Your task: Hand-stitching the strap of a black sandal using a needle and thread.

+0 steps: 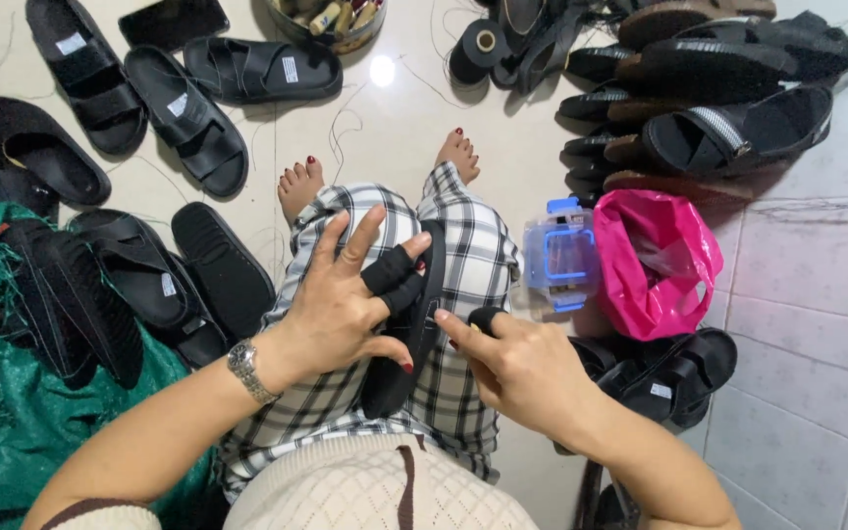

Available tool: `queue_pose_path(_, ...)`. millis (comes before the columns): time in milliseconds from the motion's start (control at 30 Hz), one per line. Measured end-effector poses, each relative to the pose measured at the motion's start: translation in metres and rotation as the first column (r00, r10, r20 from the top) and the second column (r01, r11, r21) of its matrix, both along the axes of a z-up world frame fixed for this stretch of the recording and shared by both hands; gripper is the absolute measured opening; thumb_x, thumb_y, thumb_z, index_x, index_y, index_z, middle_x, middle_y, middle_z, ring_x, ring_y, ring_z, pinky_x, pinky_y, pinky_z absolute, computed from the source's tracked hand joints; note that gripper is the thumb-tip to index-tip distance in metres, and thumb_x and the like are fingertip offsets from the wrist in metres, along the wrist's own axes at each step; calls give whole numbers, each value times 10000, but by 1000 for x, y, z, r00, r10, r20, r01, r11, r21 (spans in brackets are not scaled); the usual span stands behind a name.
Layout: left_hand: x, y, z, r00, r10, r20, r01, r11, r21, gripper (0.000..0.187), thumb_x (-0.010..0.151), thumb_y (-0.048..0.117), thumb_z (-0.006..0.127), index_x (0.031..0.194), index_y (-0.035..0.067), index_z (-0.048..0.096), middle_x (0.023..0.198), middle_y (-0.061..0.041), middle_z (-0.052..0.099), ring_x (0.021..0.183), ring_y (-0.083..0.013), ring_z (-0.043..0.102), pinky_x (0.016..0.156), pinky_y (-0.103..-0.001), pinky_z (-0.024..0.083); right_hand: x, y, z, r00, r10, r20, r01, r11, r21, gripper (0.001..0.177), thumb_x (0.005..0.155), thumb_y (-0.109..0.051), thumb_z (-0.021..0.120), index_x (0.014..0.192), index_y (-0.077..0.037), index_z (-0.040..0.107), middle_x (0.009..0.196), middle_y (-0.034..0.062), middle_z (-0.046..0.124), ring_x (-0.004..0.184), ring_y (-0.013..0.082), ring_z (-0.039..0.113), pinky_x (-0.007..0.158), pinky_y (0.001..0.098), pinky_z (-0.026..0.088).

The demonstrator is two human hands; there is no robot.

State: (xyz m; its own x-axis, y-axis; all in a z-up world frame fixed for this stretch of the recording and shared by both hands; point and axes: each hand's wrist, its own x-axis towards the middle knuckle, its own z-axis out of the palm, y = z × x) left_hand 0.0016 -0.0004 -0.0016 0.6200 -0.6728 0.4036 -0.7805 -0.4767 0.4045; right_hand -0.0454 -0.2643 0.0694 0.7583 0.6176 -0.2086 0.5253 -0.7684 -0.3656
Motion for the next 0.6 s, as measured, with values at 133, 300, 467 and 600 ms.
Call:
queue_pose_path(133,3,-1,1,1000,-5,-5,5,1000,-22,890,689,817,725,1022,-6,775,1587,-127,426,1502,-496,90,1214,-651,71,5,5,-3,1000,11,21,-10,999,-47,575,828,-131,670,1395,-205,604,629,23,483,514,273,551,375,459,420)
queue_pose_path(300,2,0,3,1000,-10,-11,10,999,-37,842,783,803,604,844,-22,761,1554,-145,465,1498,-480,92,1204,-661,116,16,11,-3,995,-101,18,92,961,261,302,906,-178,752,1200,-114,736,624,29,561,424,208,527,365,360,430)
queue_pose_path(467,-33,5,6,977,210,-29,-211,977,-38,531,809,641,708,1012,151,715,1448,-79,439,1390,-365,235,1097,-517,158,-10,11,-8,973,-125,193,119,992,40,178,933,-260,667,1048,-131,620,668,6,547,525,167,596,460,301,512)
queue_pose_path(600,-57,16,21,551,-276,-788,-419,725,-547,129,741,111,879,843,78,807,1213,-116,751,1001,-243,737,821,-396,577,-22,14,-30,913,-74,401,135,983,-126,89,936,-271,600,925,-186,577,624,-24,472,536,185,577,481,291,460)
